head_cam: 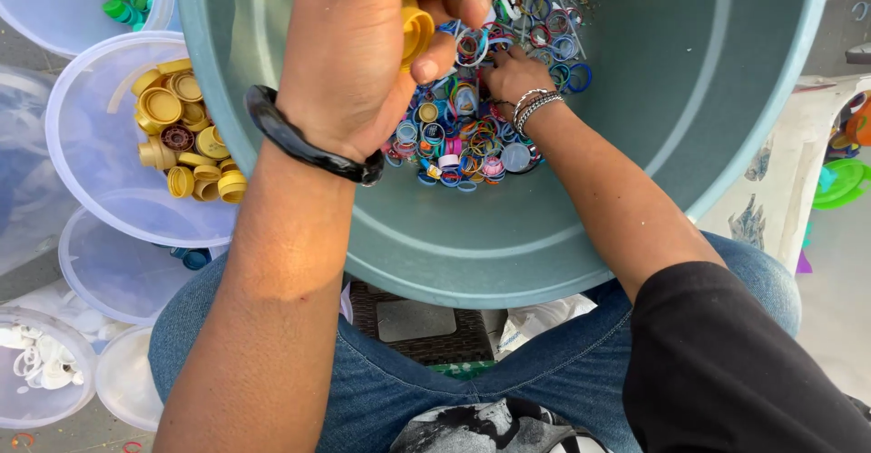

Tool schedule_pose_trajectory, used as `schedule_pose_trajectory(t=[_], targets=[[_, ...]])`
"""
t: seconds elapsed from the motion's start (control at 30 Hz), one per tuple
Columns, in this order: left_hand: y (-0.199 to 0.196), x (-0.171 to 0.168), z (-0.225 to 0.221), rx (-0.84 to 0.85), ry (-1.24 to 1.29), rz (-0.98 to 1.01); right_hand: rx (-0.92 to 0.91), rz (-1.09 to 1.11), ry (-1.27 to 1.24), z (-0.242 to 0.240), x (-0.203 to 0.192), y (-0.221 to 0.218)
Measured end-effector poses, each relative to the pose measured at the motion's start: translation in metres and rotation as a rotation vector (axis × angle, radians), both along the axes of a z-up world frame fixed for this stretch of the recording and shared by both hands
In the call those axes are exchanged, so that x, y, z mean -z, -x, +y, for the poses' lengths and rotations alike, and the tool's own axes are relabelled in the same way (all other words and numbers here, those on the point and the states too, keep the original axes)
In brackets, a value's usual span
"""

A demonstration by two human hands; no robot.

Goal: Sorting various colored plastic bottle caps into different containers.

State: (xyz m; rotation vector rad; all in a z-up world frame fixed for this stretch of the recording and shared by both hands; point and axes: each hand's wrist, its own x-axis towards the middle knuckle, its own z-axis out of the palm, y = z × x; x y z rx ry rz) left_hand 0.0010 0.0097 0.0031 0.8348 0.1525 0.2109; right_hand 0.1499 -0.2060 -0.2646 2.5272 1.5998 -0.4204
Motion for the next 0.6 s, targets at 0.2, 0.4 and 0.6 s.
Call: schedule_pose_trajectory(t=[0.2,0.4,0.6], targets=[[0.001,0.011,0.005,-0.034,0.12,0.045,0.019,0.102,-0.031,-0.003,-0.004,-0.007],[-0.003,-0.008,0.008,-0.024,0.366,0.142,-0.03,0.07,-0.059,0.002,0.008,-0.004],[-0.005,0.009,0.012,-0.019,0.348,0.09,0.015,0.269,0.049,0.007,-0.039,-0.037]])
